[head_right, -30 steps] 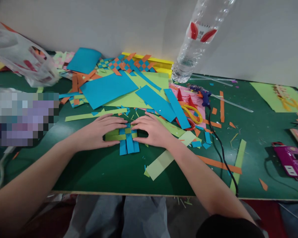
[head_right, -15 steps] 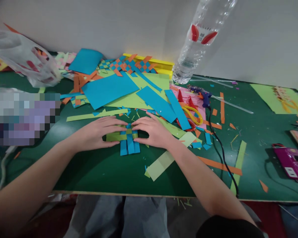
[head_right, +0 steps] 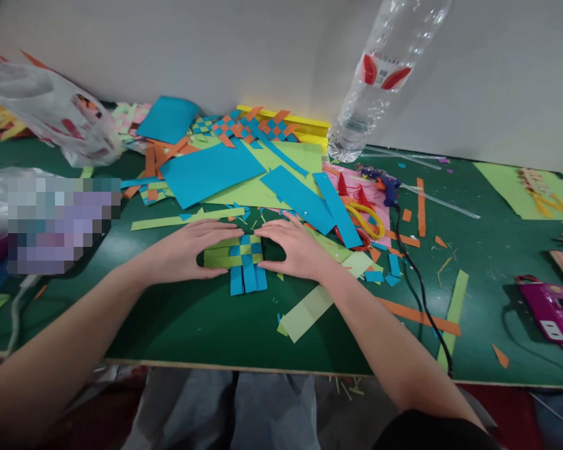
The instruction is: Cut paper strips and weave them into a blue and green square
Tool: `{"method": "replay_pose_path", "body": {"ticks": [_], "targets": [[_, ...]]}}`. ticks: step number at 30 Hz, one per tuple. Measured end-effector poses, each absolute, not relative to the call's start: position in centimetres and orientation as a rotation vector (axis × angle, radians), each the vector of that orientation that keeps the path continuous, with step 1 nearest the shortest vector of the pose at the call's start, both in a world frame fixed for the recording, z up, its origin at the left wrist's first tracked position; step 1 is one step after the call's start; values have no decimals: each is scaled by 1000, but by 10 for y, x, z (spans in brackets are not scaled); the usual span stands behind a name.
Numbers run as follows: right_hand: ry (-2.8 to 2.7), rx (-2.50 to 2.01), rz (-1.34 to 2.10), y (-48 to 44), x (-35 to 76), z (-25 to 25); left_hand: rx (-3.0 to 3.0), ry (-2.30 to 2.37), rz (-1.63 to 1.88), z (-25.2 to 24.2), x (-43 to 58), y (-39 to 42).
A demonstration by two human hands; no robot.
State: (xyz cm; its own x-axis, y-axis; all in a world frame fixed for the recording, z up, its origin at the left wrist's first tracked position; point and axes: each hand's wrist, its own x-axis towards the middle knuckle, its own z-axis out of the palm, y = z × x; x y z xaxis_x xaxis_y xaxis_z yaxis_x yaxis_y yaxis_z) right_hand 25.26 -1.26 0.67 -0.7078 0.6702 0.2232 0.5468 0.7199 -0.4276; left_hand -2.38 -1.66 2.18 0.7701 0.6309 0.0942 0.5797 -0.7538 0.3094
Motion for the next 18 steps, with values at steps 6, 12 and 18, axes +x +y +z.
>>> {"method": "replay_pose_path", "body": {"ticks": [6, 12, 18], "targets": [[-2570, -914, 449, -13, 252, 7, 2706, 931, 270, 19, -25, -16], [-2585, -913, 420, -13, 251, 7, 2733, 904, 276, 19, -23, -17], [-2576, -898, 422, -13, 251, 6, 2739, 889, 302, 20, -22, -17]]}}
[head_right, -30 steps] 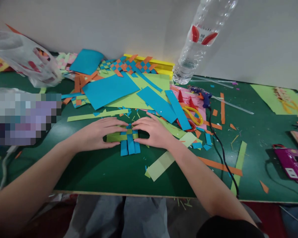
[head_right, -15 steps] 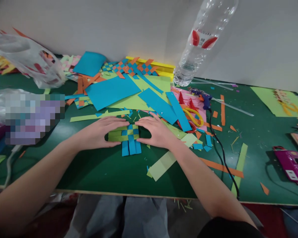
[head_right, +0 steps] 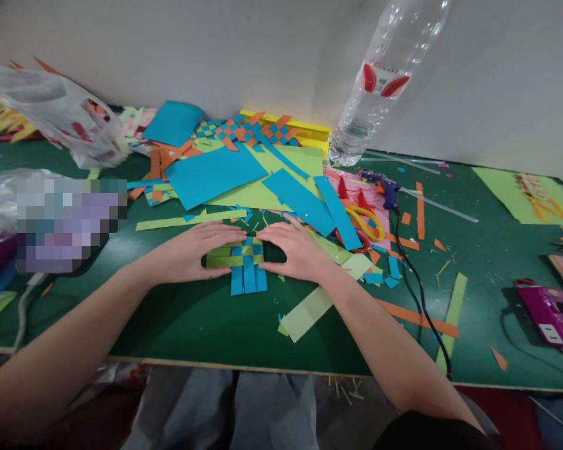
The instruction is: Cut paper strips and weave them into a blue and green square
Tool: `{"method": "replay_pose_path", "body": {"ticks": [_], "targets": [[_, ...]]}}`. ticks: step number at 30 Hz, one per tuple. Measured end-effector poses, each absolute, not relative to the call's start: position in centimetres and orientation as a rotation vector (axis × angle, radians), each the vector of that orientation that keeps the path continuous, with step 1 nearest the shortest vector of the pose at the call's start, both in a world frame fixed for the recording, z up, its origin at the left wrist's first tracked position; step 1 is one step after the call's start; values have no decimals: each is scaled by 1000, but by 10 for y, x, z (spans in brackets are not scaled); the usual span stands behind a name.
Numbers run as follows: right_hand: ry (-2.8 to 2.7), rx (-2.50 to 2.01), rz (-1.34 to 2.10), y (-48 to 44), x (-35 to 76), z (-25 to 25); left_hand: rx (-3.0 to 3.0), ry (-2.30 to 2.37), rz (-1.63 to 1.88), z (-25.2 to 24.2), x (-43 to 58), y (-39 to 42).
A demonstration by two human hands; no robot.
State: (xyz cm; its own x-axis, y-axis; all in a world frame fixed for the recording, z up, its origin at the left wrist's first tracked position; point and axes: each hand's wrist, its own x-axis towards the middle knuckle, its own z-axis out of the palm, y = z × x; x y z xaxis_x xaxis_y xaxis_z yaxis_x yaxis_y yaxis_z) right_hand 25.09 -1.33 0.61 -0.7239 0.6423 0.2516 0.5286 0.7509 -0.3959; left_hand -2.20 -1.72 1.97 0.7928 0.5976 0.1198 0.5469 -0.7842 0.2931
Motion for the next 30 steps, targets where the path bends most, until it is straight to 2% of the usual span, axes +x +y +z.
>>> {"method": "replay_pose_path", "body": {"ticks": [11, 30], "targets": [[-2561, -920, 438, -15, 251, 8, 2731, 1118, 318, 20, -25, -16], [-2563, -923, 441, -15, 249, 6, 2664, 1127, 378, 18, -21, -19]]}}
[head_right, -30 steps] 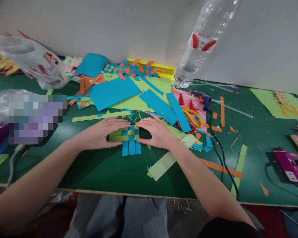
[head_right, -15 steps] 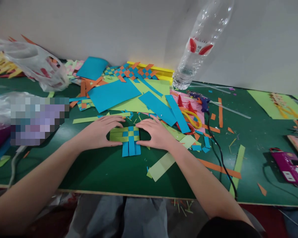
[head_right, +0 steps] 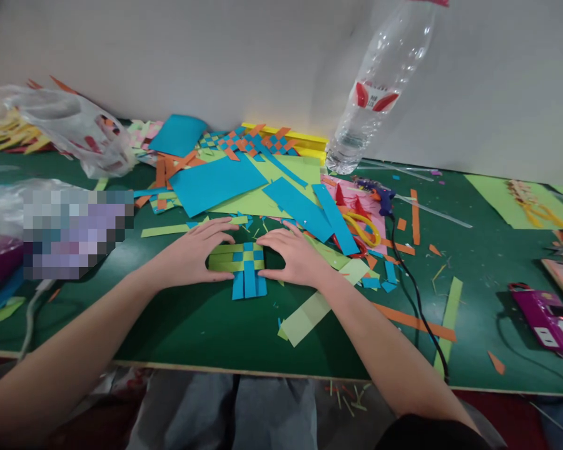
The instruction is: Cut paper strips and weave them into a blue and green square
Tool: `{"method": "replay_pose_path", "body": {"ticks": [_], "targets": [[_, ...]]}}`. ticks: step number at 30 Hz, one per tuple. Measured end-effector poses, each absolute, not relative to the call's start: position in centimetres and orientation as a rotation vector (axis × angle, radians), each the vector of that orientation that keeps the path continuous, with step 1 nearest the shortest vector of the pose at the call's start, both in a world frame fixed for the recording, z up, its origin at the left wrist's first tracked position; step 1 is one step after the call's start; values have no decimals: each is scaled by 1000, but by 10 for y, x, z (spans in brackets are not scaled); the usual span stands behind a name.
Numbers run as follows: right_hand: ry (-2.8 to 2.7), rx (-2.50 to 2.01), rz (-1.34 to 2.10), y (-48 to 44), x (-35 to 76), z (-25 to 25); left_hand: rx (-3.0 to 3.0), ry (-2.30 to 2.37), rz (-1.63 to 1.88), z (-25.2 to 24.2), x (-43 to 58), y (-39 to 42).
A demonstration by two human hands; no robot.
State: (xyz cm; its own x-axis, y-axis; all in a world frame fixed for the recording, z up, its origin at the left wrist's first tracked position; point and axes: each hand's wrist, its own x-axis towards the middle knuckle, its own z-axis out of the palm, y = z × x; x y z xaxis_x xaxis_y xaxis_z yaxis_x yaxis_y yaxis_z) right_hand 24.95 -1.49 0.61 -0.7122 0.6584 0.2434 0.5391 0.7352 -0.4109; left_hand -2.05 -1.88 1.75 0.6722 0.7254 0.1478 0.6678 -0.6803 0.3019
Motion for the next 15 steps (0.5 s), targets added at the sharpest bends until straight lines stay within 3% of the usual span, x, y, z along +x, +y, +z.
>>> {"method": "replay_pose_path", "body": {"ticks": [15], "targets": [[-2580, -932, 439, -15, 249, 8, 2649, 1088, 321, 17, -20, -19]]}}
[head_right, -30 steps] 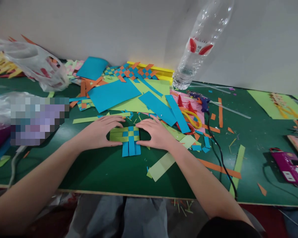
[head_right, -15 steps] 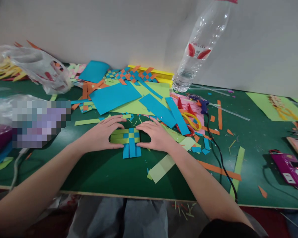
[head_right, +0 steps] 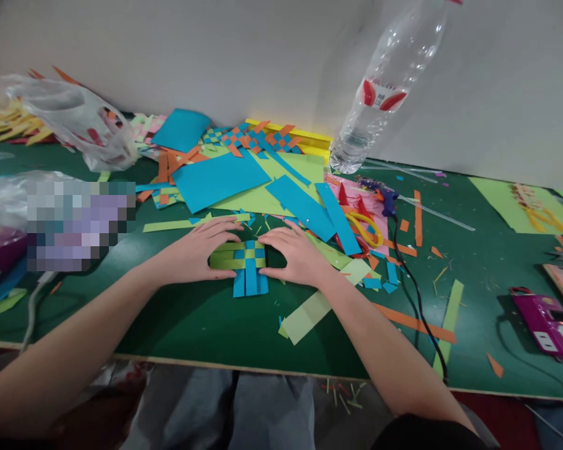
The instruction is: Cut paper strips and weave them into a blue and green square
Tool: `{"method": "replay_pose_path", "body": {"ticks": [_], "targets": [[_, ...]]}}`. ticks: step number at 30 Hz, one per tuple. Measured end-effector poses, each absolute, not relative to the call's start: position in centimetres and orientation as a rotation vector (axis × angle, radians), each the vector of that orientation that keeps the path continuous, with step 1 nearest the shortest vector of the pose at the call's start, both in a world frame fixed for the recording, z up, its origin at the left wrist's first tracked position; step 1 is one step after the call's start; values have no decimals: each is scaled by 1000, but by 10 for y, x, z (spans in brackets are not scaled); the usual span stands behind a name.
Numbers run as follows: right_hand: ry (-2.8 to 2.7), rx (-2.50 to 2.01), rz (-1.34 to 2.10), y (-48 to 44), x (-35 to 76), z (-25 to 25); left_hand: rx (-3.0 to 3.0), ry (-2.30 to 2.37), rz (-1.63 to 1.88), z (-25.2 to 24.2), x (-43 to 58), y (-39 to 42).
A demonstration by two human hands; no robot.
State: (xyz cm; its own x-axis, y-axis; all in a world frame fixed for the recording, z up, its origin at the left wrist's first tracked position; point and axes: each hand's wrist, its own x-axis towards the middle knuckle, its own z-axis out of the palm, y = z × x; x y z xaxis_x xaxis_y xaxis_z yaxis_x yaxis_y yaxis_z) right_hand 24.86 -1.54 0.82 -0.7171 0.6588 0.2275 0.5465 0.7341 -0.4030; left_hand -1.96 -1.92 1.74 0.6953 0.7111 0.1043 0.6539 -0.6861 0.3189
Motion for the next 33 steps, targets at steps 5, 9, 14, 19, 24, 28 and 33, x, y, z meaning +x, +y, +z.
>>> {"method": "replay_pose_path", "body": {"ticks": [5, 9, 14, 19, 24, 28, 33], "targets": [[-2584, -928, 430, -15, 248, 8, 2652, 1075, 326, 17, -20, -19], [-2592, -929, 427, -15, 248, 8, 2698, 1087, 292, 16, -18, -19], [-2595, -915, 406, -16, 248, 9, 2696, 1142, 295, 17, -19, -19], [-2596, -898, 400, -15, 249, 8, 2679, 1130, 322, 18, -22, -19], [-2598, -892, 389, -15, 249, 7, 2681, 1131, 314, 15, -20, -20], [-2593, -887, 389, -15, 249, 6, 2697, 1143, 301, 14, -18, -21], [-2596, -887, 389, -14, 249, 6, 2697, 1140, 287, 14, -18, -20]]}}
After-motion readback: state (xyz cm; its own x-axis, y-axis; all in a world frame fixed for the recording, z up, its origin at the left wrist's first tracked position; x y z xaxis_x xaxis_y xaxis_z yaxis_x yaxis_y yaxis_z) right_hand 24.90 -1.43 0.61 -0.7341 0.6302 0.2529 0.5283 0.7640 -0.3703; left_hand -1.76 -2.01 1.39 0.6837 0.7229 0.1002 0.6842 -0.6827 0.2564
